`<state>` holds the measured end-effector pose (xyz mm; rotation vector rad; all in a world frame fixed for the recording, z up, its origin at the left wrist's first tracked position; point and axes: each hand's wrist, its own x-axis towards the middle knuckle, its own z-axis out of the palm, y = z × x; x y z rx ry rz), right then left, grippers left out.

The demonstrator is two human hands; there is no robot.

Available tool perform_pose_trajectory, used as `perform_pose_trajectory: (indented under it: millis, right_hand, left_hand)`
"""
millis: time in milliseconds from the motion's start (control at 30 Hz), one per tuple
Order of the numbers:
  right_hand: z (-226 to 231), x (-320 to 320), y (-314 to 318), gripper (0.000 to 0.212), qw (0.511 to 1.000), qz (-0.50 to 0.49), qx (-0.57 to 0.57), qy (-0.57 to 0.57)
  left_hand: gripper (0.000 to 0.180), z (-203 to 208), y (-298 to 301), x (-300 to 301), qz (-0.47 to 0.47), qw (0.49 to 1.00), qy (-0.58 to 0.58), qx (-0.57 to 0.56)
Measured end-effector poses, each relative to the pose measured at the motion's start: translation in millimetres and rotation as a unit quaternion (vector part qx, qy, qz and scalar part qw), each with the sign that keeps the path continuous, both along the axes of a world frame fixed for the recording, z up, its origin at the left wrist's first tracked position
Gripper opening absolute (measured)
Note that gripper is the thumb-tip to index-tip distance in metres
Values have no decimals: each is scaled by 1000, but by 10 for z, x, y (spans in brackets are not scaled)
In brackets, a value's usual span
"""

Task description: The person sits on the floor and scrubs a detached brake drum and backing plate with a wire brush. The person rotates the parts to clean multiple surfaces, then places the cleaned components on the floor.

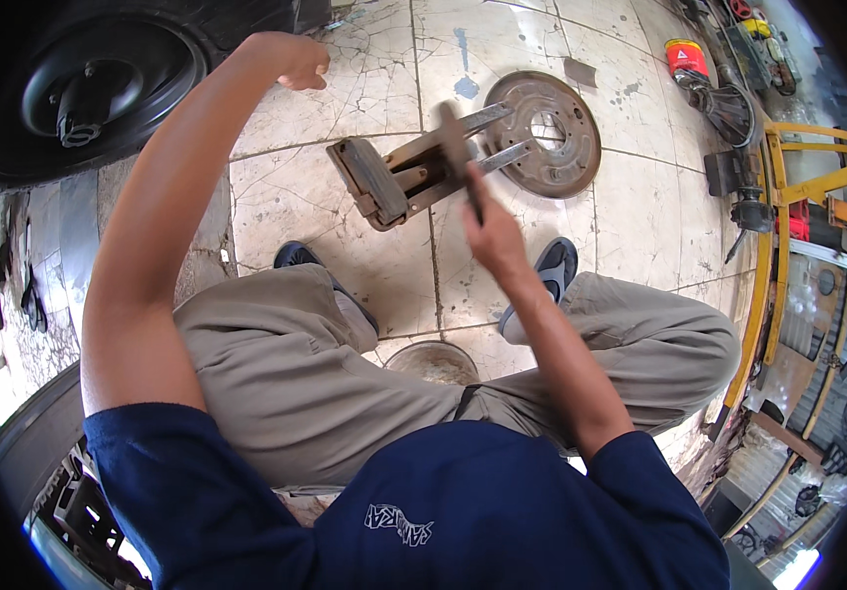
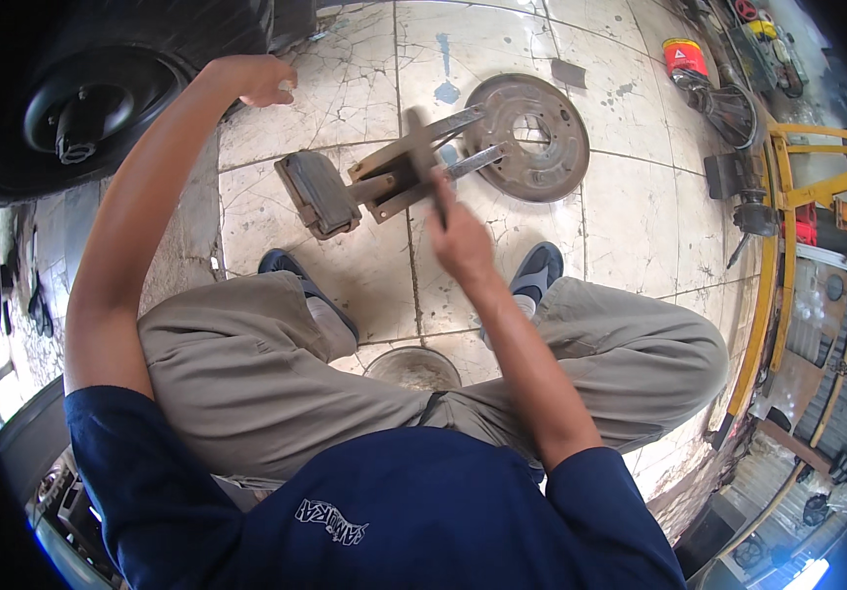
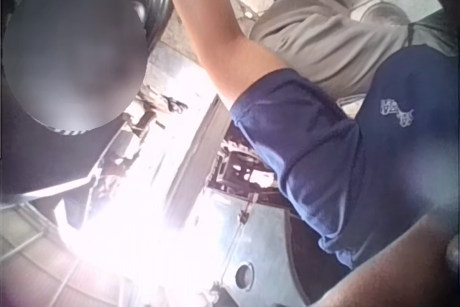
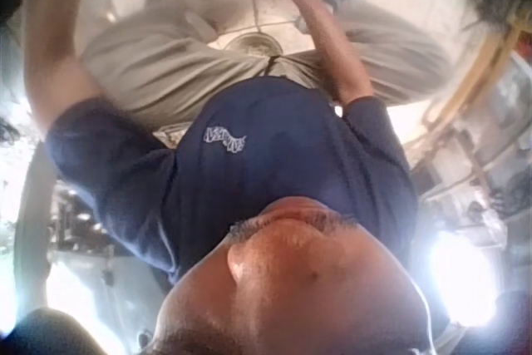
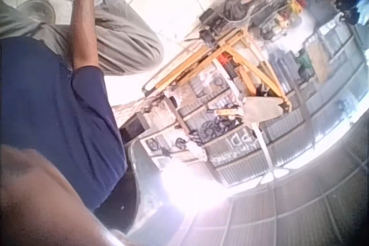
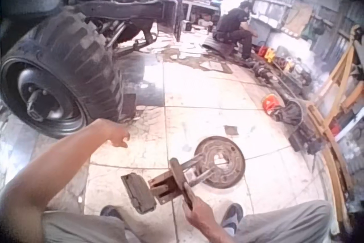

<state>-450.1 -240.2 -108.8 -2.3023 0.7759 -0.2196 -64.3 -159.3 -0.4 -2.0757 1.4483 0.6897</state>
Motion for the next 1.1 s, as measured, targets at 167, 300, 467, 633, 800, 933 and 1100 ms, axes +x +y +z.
perform_pose_trajectory:
  millis: [167, 300, 467, 633, 800, 933, 1100]
  right_hand:
    - [160, 13, -291, 64, 997, -7, -18, 81]
    - [132, -45, -439, 63, 989, -130, -29, 60]
    - [123, -52, 43, 66, 994, 53, -44, 84]
    - [190, -26, -377, 64, 995, -91, -16, 46]
    - [1, -62, 5, 66, 999, -4, -33, 23]
    - [69, -73, -152, 64, 993, 60, -66, 76]
    - [201, -29, -381, 68, 988, -119, 1, 99]
  left_hand:
    - [51, 11, 6, -13, -2, 1000, 12, -15]
    - [51, 49, -2, -41, 17, 1000, 15, -6]
    - [52, 24, -25, -30, 18, 1000, 10, 2]
    - [56, 21, -63, -97, -7, 999, 43, -20]
    - [61, 239, -201, -601, 117, 943, 310, 13]
    - [64, 484, -286, -1157, 3, 971, 157, 180]
    - [66, 275, -287, -1252, 65, 946, 214, 235]
